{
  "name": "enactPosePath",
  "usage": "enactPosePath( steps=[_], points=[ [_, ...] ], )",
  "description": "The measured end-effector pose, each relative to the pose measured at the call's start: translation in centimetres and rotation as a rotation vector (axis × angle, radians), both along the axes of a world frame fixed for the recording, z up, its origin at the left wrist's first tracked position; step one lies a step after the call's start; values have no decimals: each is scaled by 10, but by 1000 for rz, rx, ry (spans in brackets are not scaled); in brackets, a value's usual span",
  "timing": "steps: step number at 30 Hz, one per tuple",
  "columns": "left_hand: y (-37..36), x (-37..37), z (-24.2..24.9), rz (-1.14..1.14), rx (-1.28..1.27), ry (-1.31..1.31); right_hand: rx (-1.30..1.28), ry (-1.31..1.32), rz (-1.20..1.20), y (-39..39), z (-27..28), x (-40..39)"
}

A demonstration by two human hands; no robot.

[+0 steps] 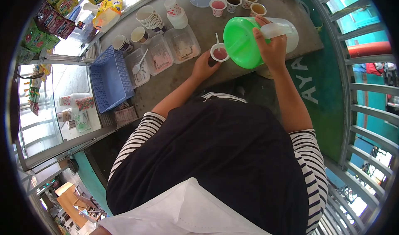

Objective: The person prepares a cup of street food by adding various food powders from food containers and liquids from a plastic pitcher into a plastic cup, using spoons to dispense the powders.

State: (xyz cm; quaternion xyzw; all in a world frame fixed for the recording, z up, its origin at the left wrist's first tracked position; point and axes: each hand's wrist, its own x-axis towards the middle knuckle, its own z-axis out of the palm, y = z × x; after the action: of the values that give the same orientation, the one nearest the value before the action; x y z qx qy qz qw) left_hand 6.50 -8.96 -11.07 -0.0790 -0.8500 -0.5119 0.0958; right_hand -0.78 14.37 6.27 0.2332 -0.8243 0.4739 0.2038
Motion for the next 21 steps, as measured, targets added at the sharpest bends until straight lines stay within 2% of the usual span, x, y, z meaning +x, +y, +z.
enactPosePath(
  steps=[21],
  points=[
    [2, -1, 2, 10, 48, -53, -78, -70, -53, 12, -6, -4]
  ],
)
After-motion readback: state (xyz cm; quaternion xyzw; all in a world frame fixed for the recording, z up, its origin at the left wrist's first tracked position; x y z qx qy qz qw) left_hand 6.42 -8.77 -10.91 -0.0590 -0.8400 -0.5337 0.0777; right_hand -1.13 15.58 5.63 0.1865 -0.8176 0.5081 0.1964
